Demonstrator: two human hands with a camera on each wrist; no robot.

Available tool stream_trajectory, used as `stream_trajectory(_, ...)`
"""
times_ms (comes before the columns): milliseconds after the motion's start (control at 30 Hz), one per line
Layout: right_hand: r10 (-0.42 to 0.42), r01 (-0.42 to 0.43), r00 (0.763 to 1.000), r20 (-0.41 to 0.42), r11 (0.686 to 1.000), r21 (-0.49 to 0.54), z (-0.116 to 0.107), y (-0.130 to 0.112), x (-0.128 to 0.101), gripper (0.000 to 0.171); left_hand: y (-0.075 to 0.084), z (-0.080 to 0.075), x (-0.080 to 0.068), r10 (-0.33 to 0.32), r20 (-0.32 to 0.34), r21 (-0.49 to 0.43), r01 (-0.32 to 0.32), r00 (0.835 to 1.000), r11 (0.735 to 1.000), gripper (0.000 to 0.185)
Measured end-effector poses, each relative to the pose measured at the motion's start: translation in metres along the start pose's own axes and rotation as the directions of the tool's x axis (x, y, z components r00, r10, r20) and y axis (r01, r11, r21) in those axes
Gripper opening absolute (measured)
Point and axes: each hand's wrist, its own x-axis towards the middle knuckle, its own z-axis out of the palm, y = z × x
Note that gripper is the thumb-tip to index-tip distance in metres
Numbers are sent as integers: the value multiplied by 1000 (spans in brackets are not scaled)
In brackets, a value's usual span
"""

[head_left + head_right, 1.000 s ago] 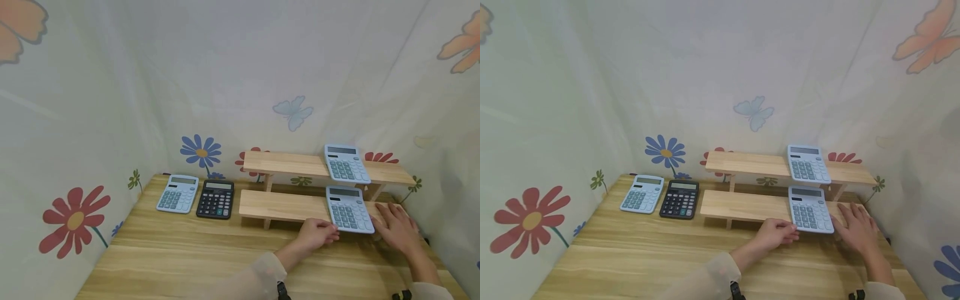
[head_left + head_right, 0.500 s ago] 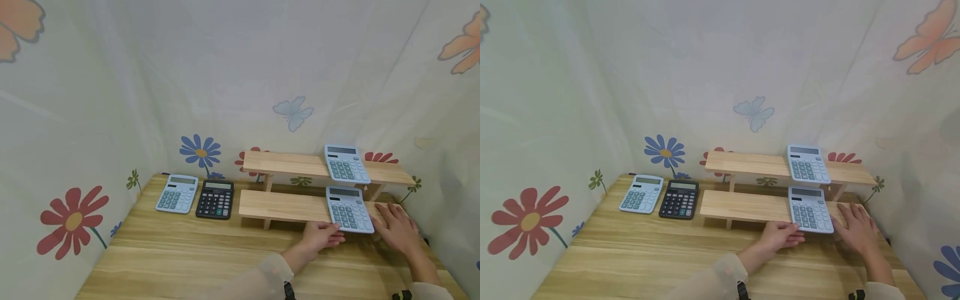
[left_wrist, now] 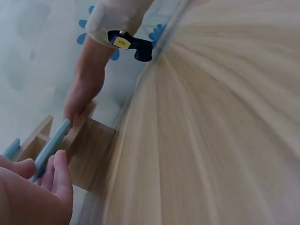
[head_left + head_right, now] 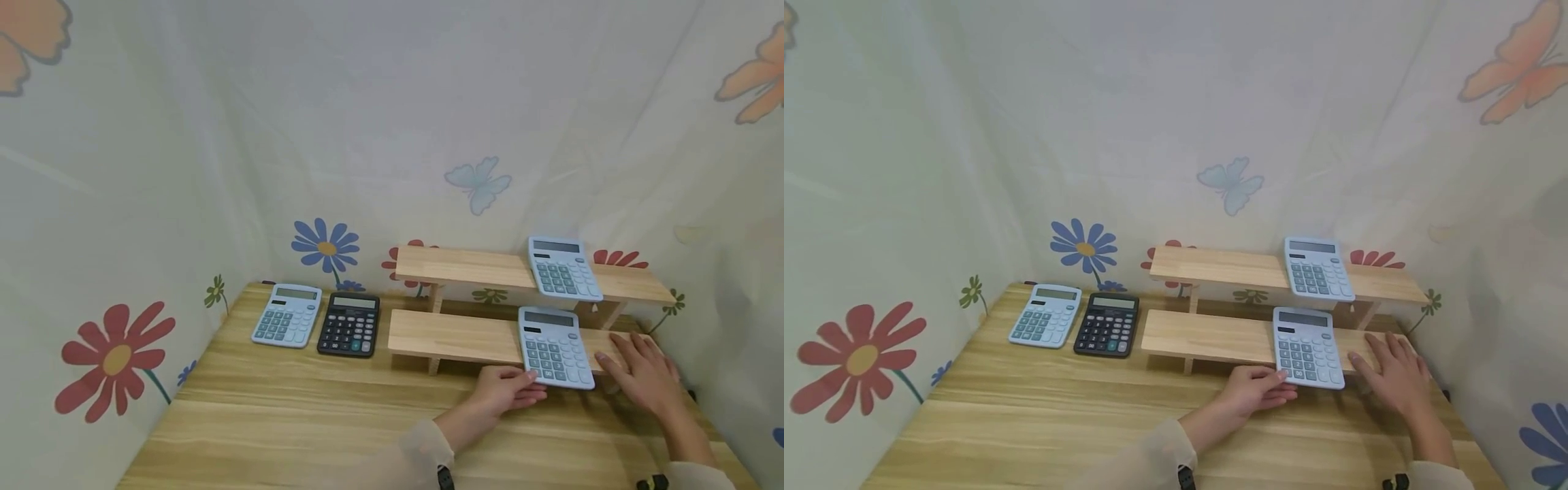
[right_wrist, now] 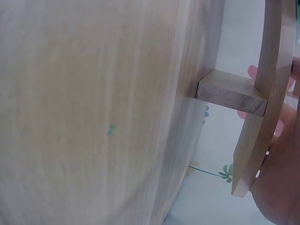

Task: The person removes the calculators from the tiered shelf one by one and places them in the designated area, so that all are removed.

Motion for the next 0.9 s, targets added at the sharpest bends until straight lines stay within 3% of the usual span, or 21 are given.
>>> stream_trajectory(300,-1,1,1000,5,1000,18,-1,-1,-2,80,12,-30,-19,-56,48,28,55,997,998,11)
stream_trajectory(567,6,-7,1000,24,1000,18,2,-1,-1,82,15,-39,-24,-79,67,75,74,995,994,12)
stream_trajectory(900,8,-8,1000,4,1000,17,2,-1,-1,81,14,-47,-23,-119,170,121,100,978,988,15)
